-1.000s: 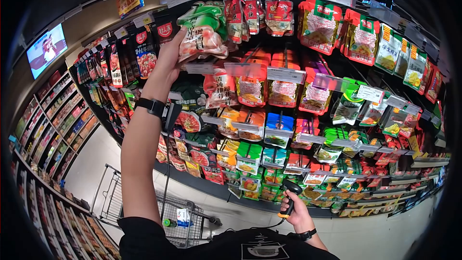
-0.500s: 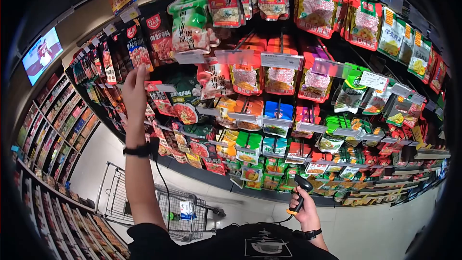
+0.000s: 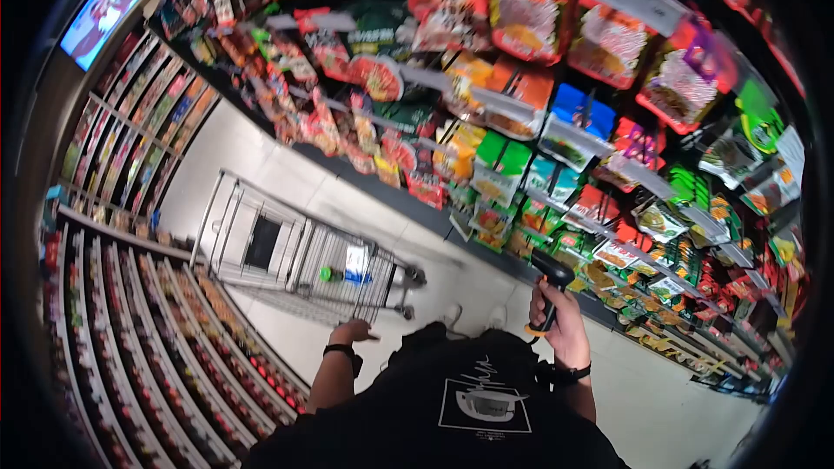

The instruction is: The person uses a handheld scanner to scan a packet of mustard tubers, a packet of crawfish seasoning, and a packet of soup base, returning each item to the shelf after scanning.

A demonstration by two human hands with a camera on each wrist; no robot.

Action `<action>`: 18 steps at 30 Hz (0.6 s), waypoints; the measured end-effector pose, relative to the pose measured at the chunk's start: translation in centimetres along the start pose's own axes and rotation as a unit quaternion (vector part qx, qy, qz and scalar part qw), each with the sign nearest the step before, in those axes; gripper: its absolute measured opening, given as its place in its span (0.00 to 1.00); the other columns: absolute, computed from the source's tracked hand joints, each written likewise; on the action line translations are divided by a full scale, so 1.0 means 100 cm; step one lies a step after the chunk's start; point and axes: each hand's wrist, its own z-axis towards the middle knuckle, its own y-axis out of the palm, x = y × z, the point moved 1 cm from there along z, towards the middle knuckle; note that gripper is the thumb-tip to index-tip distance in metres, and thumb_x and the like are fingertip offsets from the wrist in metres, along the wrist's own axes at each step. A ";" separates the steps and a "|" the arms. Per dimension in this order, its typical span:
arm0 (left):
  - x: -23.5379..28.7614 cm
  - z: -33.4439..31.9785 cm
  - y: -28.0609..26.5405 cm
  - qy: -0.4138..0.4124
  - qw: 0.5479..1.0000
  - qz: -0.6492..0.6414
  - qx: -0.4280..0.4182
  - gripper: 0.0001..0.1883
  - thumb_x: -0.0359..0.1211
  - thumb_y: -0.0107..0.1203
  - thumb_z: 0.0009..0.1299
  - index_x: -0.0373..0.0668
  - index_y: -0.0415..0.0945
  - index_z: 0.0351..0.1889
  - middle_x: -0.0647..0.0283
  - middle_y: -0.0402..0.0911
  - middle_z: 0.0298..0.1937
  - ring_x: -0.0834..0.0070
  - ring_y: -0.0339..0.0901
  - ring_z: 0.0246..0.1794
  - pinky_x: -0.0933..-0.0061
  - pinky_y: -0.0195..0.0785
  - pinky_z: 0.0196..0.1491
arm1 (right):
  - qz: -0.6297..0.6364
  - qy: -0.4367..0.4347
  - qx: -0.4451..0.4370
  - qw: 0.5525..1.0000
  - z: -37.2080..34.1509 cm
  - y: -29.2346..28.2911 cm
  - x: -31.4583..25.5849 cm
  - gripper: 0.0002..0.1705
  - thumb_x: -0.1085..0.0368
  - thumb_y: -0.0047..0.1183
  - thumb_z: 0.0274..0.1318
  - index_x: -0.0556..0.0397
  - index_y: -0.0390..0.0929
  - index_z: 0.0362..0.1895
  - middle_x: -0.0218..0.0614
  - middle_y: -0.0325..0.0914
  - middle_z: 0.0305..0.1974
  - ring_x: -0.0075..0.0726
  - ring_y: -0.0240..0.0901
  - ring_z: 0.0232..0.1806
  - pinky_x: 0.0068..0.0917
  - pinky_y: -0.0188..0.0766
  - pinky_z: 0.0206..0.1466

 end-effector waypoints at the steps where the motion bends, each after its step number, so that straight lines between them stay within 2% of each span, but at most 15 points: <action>1: 0.006 -0.011 0.020 -0.018 0.987 -0.130 0.096 0.41 0.61 0.66 0.73 0.41 0.78 0.73 0.48 0.82 0.71 0.51 0.82 0.68 0.50 0.75 0.69 | -0.020 0.010 -0.010 1.000 0.004 0.002 -0.002 0.10 0.63 0.59 0.75 0.55 0.78 0.53 0.29 0.72 0.26 0.28 0.69 0.19 0.28 0.64 0.24; 2: 0.023 -0.038 0.027 -0.027 0.916 -0.381 0.120 0.37 0.57 0.63 0.77 0.38 0.76 0.72 0.50 0.82 0.70 0.52 0.84 0.64 0.50 0.77 0.65 | -0.050 0.010 -0.020 0.999 0.006 0.006 -0.005 0.10 0.64 0.58 0.76 0.55 0.77 0.52 0.30 0.72 0.27 0.27 0.69 0.19 0.28 0.64 0.24; 3: 0.044 -0.073 0.029 -0.039 0.784 -0.602 0.145 0.33 0.53 0.60 0.81 0.35 0.75 0.72 0.52 0.83 0.69 0.54 0.87 0.61 0.50 0.80 0.60 | -0.076 0.012 -0.042 0.996 0.010 0.008 -0.008 0.10 0.64 0.57 0.76 0.56 0.77 0.53 0.30 0.72 0.27 0.27 0.69 0.19 0.27 0.64 0.24; 5: 0.050 -0.095 0.055 -0.099 0.680 -0.705 0.174 0.30 0.46 0.59 0.83 0.35 0.73 0.74 0.54 0.85 0.64 0.60 0.87 0.59 0.57 0.81 0.56 | -0.111 0.025 -0.054 0.992 0.017 0.007 -0.011 0.09 0.64 0.57 0.76 0.56 0.77 0.52 0.30 0.73 0.27 0.26 0.69 0.20 0.26 0.64 0.25; 6: 0.041 -0.088 0.085 -0.125 0.662 -0.711 0.203 0.30 0.48 0.63 0.80 0.36 0.76 0.71 0.55 0.88 0.56 0.64 0.90 0.50 0.62 0.82 0.48 | -0.122 0.037 -0.059 0.990 0.021 0.006 -0.013 0.10 0.64 0.57 0.76 0.56 0.77 0.52 0.29 0.73 0.27 0.25 0.69 0.20 0.25 0.64 0.25; 9: 0.049 -0.110 0.131 -0.195 0.689 -0.665 0.213 0.27 0.46 0.63 0.80 0.36 0.80 0.68 0.56 0.88 0.54 0.64 0.89 0.48 0.61 0.81 0.47 | -0.156 0.071 -0.082 0.982 0.033 0.001 -0.016 0.10 0.64 0.57 0.75 0.56 0.77 0.52 0.29 0.73 0.27 0.24 0.69 0.20 0.24 0.64 0.25; 10: 0.055 -0.119 0.144 -0.201 0.675 -0.678 0.210 0.25 0.45 0.63 0.80 0.37 0.81 0.66 0.56 0.88 0.53 0.65 0.89 0.47 0.61 0.81 0.46 | -0.166 0.078 -0.092 0.979 0.038 -0.002 -0.016 0.10 0.64 0.57 0.75 0.56 0.77 0.52 0.28 0.73 0.26 0.24 0.69 0.20 0.24 0.64 0.25; 13: 0.084 -0.138 0.179 -0.223 0.636 -0.709 0.209 0.25 0.45 0.64 0.80 0.37 0.81 0.67 0.56 0.88 0.53 0.65 0.89 0.47 0.62 0.81 0.46 | -0.189 0.112 -0.111 0.969 0.053 -0.009 -0.018 0.10 0.63 0.59 0.75 0.55 0.77 0.51 0.28 0.73 0.26 0.24 0.69 0.20 0.23 0.65 0.25; 18: 0.143 -0.154 0.224 -0.211 0.636 -0.720 0.183 0.29 0.47 0.64 0.80 0.37 0.79 0.69 0.56 0.88 0.55 0.66 0.89 0.49 0.63 0.81 0.47 | -0.197 0.167 -0.130 0.957 0.071 -0.010 -0.015 0.10 0.64 0.56 0.76 0.56 0.75 0.52 0.28 0.70 0.25 0.24 0.67 0.19 0.25 0.66 0.24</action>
